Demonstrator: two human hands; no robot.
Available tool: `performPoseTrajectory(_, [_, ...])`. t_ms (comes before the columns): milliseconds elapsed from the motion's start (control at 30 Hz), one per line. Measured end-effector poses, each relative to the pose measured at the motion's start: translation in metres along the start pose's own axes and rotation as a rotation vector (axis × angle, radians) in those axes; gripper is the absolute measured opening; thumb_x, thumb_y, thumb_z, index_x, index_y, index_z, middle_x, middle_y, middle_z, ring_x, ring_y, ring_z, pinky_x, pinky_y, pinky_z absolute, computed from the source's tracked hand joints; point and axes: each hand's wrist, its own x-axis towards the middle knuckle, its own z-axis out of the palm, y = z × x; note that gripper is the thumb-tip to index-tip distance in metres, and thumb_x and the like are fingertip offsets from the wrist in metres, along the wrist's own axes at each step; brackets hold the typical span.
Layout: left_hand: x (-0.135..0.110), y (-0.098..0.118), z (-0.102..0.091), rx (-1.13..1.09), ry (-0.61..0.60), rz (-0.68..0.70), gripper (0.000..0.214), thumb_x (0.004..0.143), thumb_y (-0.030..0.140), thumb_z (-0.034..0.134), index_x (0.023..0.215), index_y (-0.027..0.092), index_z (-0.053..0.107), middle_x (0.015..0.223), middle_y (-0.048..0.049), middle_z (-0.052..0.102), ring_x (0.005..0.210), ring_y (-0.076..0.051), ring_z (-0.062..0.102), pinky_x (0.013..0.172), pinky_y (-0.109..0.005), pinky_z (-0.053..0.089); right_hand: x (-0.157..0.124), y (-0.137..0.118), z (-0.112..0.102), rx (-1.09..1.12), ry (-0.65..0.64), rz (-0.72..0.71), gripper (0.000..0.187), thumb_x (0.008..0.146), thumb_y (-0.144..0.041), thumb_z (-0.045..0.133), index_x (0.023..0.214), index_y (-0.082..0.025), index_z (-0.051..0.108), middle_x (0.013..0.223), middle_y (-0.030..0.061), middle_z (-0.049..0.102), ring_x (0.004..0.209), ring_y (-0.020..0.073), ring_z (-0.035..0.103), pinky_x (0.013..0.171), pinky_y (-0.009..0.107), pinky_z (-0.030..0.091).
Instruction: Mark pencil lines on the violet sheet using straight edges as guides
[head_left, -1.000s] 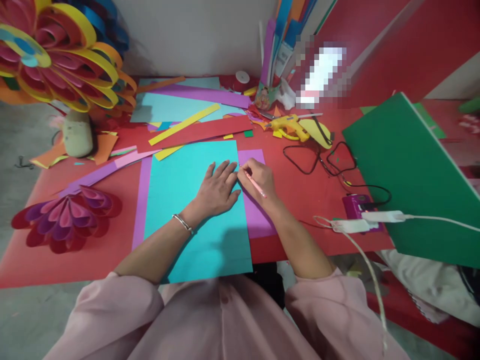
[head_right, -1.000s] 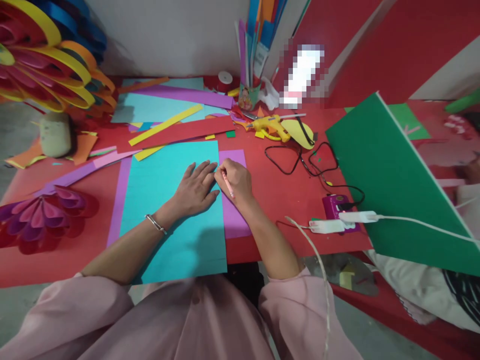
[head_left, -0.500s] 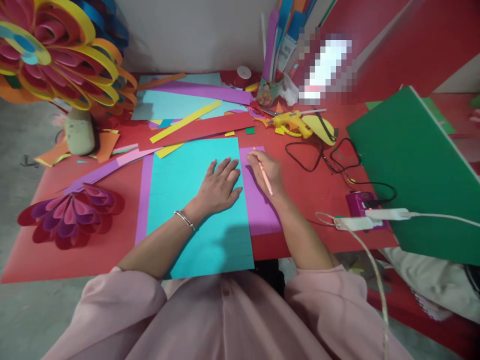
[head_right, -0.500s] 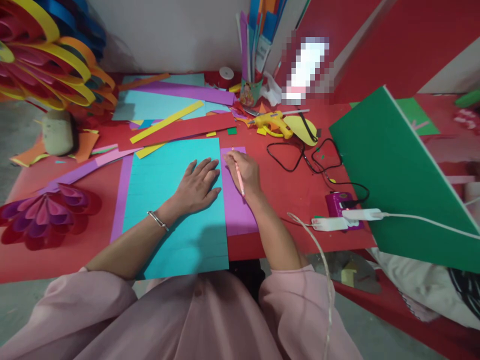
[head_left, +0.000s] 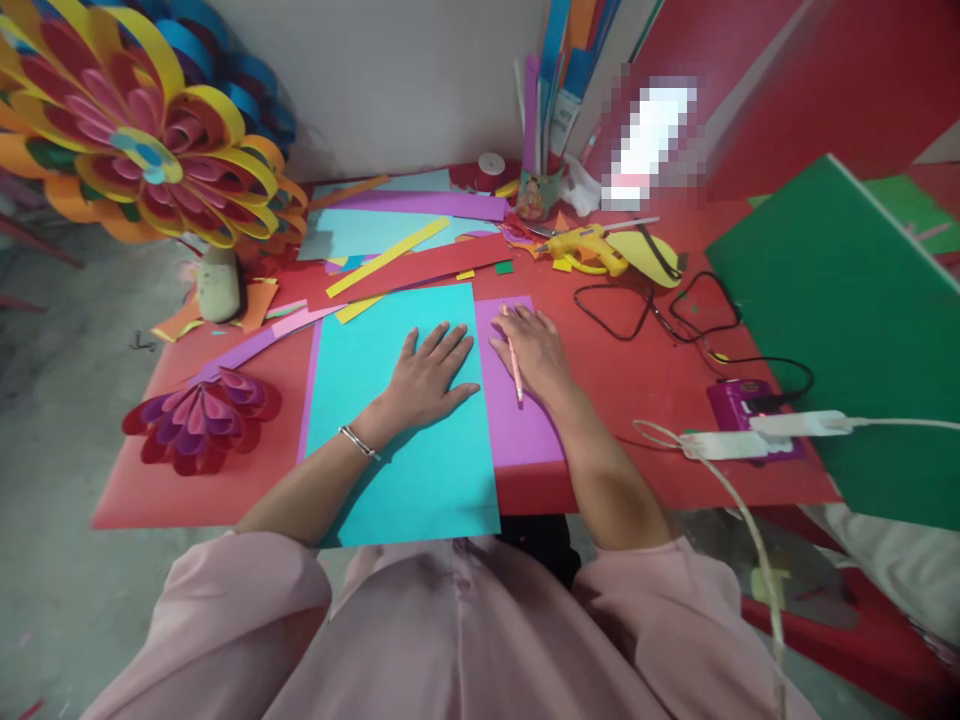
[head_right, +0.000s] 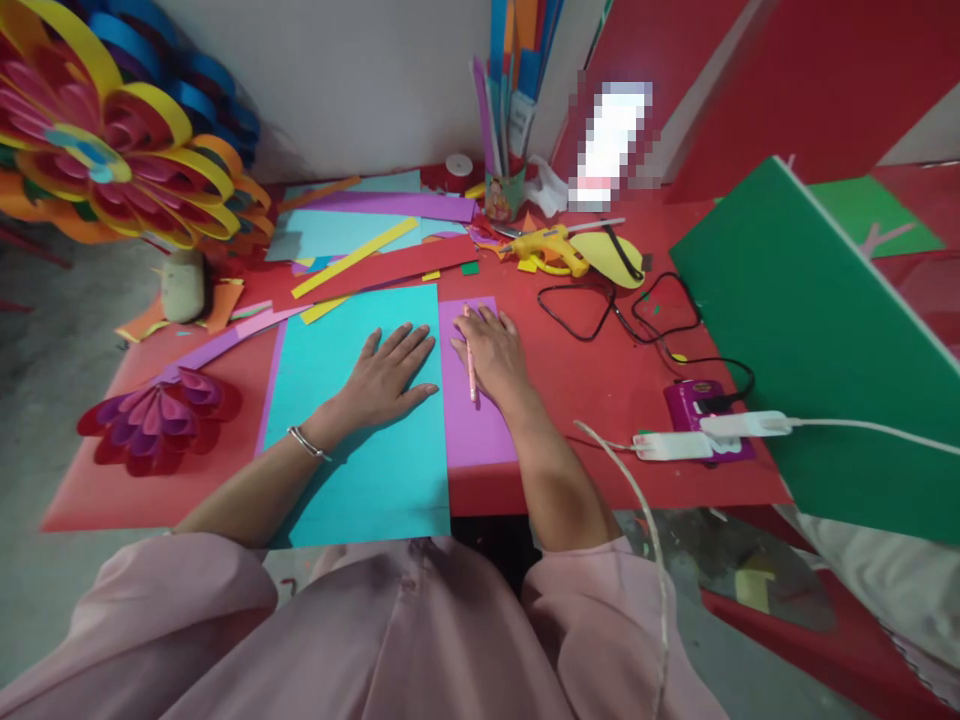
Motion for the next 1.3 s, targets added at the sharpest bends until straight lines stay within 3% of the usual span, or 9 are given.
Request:
performPoseTrajectory(200, [-0.006,-0.004,-0.007,0.008,-0.029,-0.012,0.074,0.107,0.068,0.038,0.169,0.028,0.031,0.176,-0.009,0.03,0.163,-0.034,0.027,0.133,-0.062,0.008,0.0,0.001,0.0,0.014,0.002,-0.005,0.031,0.107,-0.03,0.052,0.133,-0.022,0.067,0.152,0.012,0.064,0.148,0.0318,0.051,0.123,0.057,0.036])
performPoseTrajectory(467, [-0.009,0.029,-0.011,0.002,-0.037,-0.046,0.081,0.103,0.074,0.041,0.167,0.024,0.036,0.175,-0.0136,0.029,0.163,-0.035,0.025,0.132,-0.064,0.016,0.0,0.002,0.0,0.016,0.024,-0.03,0.03,0.106,-0.031,0.054,0.131,-0.023,0.068,0.151,0.0129,0.064,0.147,0.0334,0.052,0.121,0.059,0.038])
performPoseTrajectory(667, [-0.003,0.036,-0.006,0.002,-0.045,-0.054,0.081,0.103,0.073,0.042,0.166,0.023,0.037,0.175,-0.0139,0.031,0.164,-0.036,0.025,0.132,-0.065,0.015,-0.001,0.011,-0.004,0.014,0.011,-0.044,0.031,0.106,-0.03,0.054,0.132,-0.022,0.068,0.152,0.0139,0.063,0.147,0.0331,0.053,0.121,0.059,0.038])
performPoseTrajectory(1300, [-0.004,0.026,-0.005,-0.004,-0.021,-0.018,0.079,0.104,0.071,0.042,0.166,0.024,0.037,0.175,-0.014,0.031,0.163,-0.036,0.027,0.131,-0.065,0.014,0.0,0.014,-0.008,0.029,0.012,-0.039,0.03,0.105,-0.026,0.055,0.131,-0.022,0.068,0.152,0.0152,0.063,0.147,0.0334,0.053,0.12,0.059,0.04])
